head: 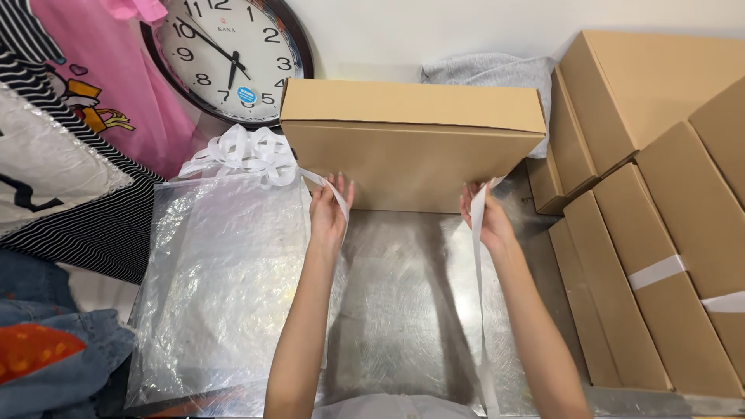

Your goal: The person places a cardboard box on a metal table, then takes a long white ribbon and wraps it around the box. They tie the ribbon into a knot and a bow on top of the box, then lift the box to show the finished result.

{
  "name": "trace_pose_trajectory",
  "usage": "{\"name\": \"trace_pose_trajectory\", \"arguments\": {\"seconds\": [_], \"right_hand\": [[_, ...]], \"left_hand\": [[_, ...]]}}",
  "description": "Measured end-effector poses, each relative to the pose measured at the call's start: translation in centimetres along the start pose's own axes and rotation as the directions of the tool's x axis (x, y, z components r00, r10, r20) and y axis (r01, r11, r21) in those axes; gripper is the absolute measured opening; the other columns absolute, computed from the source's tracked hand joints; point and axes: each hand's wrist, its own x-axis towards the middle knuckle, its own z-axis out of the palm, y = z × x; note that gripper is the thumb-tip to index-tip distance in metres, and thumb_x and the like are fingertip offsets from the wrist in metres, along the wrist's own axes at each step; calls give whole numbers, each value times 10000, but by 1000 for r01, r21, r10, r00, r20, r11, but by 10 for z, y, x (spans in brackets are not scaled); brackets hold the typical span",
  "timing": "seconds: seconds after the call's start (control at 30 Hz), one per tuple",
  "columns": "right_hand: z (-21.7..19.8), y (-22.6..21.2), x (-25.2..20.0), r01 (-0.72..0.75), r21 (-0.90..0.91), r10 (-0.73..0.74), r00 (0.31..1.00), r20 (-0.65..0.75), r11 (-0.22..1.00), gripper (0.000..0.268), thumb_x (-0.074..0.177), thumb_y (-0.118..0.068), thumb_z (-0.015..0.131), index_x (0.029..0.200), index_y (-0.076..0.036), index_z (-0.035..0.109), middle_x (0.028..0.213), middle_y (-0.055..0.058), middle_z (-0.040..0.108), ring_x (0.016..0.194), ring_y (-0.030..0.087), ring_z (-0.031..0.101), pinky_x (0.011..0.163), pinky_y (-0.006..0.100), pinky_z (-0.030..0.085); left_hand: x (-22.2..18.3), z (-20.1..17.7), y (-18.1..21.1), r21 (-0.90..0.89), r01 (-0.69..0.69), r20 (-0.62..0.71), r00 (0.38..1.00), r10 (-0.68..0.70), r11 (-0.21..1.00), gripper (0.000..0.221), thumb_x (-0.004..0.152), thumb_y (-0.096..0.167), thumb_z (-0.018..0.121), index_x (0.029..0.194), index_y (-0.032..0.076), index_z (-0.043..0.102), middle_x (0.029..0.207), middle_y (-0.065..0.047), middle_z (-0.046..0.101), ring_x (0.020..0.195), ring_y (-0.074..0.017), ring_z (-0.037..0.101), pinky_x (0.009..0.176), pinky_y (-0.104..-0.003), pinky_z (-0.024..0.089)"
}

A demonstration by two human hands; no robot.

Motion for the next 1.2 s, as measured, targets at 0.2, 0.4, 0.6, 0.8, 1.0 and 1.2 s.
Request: {"name": "trace_pose_trajectory", "arguments": {"seconds": [0.2,0.4,0.6,0.8,1.0,1.2], "right_hand": [[-10,12,19,138,-292,-163,985,-63,946,224,967,-332,723,1123,-174,689,1141,-23,753,1108,123,715,856,288,604],[23,29,5,233,-373,-266,963,-40,898,265,967,-315,735,1169,-149,687,1170,-16,739,1106,104,707,839,227,595],[37,77,23,223,-474,-237,971,30,852,271,935,-284,777,1089,-74,703,1010,43,760,878,113,743,715,239,616],[62,103,22,218,-542,-214,974,71,811,229,933,-260,778,1020,-52,735,854,49,744,681,101,720,612,235,596],[103,82,-30,242,-664,-215,969,124,708,268,919,-346,786,1011,-95,760,824,-4,744,643,46,710,624,182,575],[103,77,-30,246,-700,-202,968,147,671,303,900,-383,814,1036,-115,779,894,-53,741,737,-18,654,751,137,521]], "left_hand": [[22,-3,-15,180,-163,-24,985,170,970,148,1011,99,639,1149,75,589,1129,-38,690,985,-104,671,968,-283,609],[21,-10,-26,172,-63,71,996,52,983,240,1000,76,635,1239,46,635,1204,-111,699,1000,-137,705,926,-279,631],[-1,8,-80,269,102,149,978,-146,958,276,989,124,666,1253,44,669,1207,-117,729,1015,-141,724,954,-327,606],[-13,29,-114,499,152,104,967,-233,853,372,917,341,783,1170,71,741,1071,-100,774,893,-126,761,806,-258,636],[4,16,-117,552,219,37,958,-286,805,381,854,424,836,1075,116,796,903,-111,783,780,-158,765,725,-281,645],[0,29,-90,575,404,25,860,-509,711,365,862,441,801,1001,105,775,769,-75,756,685,-167,758,668,-352,662]]}}
